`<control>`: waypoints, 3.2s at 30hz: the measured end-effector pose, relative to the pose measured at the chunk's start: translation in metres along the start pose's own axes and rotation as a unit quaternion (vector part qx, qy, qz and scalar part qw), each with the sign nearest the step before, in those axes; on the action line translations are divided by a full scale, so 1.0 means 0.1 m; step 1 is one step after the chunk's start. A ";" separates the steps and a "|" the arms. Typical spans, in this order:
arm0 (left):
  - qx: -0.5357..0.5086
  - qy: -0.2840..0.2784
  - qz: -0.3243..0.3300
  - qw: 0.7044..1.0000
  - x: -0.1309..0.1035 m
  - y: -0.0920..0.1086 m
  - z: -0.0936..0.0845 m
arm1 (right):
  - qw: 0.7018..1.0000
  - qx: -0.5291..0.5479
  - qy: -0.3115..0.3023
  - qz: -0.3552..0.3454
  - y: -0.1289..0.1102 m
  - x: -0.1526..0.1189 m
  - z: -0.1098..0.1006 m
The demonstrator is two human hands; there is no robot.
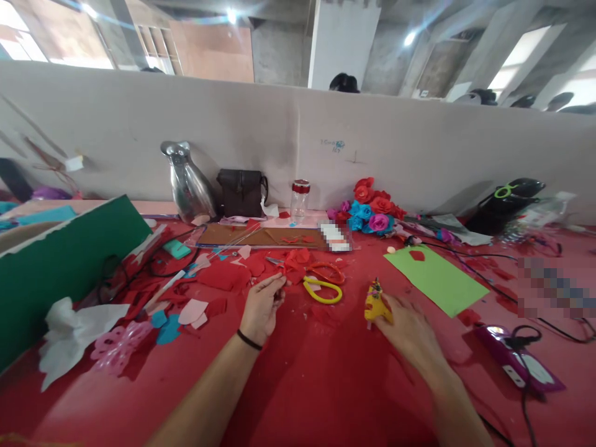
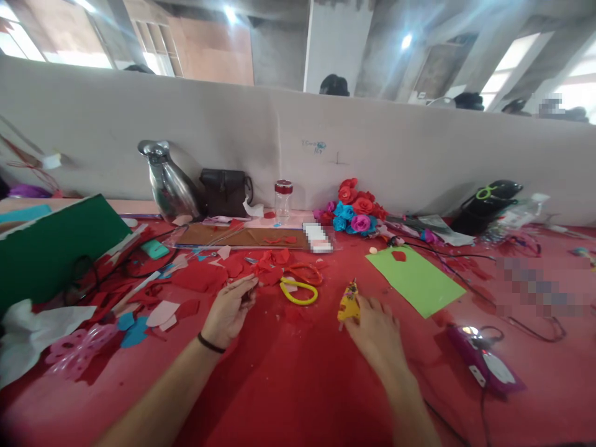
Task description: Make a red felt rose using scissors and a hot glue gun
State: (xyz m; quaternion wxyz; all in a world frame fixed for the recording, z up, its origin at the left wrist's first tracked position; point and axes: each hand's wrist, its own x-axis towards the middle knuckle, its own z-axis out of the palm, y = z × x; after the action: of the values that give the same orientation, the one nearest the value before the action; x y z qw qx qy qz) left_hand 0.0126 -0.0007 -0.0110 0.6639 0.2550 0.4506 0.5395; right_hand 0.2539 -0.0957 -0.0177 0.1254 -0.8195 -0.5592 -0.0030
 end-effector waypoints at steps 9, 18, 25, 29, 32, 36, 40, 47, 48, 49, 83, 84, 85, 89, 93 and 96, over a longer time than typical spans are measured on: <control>-0.026 -0.007 -0.003 1.000 -0.01 0.02 0.00 | 0.997 -0.057 0.019 -0.042 0.14 -0.04 0.07; -0.013 -0.026 -0.010 1.000 0.01 0.00 -0.01 | 0.915 0.320 0.044 -0.241 -0.70 -0.10 0.01; 0.022 -0.037 0.032 0.999 0.02 -0.07 -0.01 | 0.897 0.327 0.082 -0.285 -0.88 -0.05 0.12; 0.031 -0.032 0.019 0.999 0.01 -0.08 0.01 | 0.899 0.328 0.081 -0.278 -0.86 -0.06 0.14; 0.037 -0.029 0.012 0.999 0.00 -0.08 0.01 | 0.902 0.321 0.084 -0.275 -0.87 -0.06 0.17; 0.041 -0.021 0.008 0.999 -0.01 -0.06 0.02 | 0.909 0.283 0.103 -0.289 -0.87 -0.06 0.16; 0.051 -0.025 0.011 0.998 -0.02 -0.06 0.02 | 0.922 0.151 0.146 -0.326 -0.84 -0.06 0.13; 0.053 -0.028 0.004 0.998 -0.02 -0.04 0.01 | 0.915 0.035 0.201 -0.348 -0.80 -0.07 0.15; 0.051 -0.029 0.000 0.998 -0.03 -0.03 0.01 | 0.915 0.036 0.202 -0.348 -0.79 -0.07 0.16; 0.049 -0.028 -0.004 0.998 -0.03 -0.03 0.01 | 0.914 0.038 0.204 -0.349 -0.79 -0.08 0.16; 0.026 -0.068 -0.051 0.996 -0.08 0.05 0.01 | 0.907 0.087 0.211 -0.355 -0.76 -0.11 0.18; 0.033 -0.069 -0.048 0.996 -0.08 0.05 0.01 | 0.907 0.089 0.212 -0.353 -0.76 -0.11 0.19; 0.040 -0.068 -0.045 0.996 -0.08 0.05 0.01 | 0.907 0.089 0.212 -0.352 -0.76 -0.11 0.19; 0.060 -0.056 -0.033 0.996 -0.09 0.03 0.01 | 0.911 0.079 0.212 -0.346 -0.75 -0.10 0.20; 0.056 -0.050 -0.024 0.997 -0.07 0.02 0.02 | 0.914 0.089 0.216 -0.331 -0.74 -0.10 0.22; 0.043 -0.049 -0.024 0.998 -0.06 0.02 0.02 | 0.908 0.111 0.226 -0.334 -0.75 -0.12 0.22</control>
State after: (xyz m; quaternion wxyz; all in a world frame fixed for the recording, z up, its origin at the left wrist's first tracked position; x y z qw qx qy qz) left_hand 0.0129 -0.0056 -0.0066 0.6862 0.2985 0.4467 0.4905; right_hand 0.1781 -0.0763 -0.0255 0.3303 -0.5431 -0.7536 -0.1673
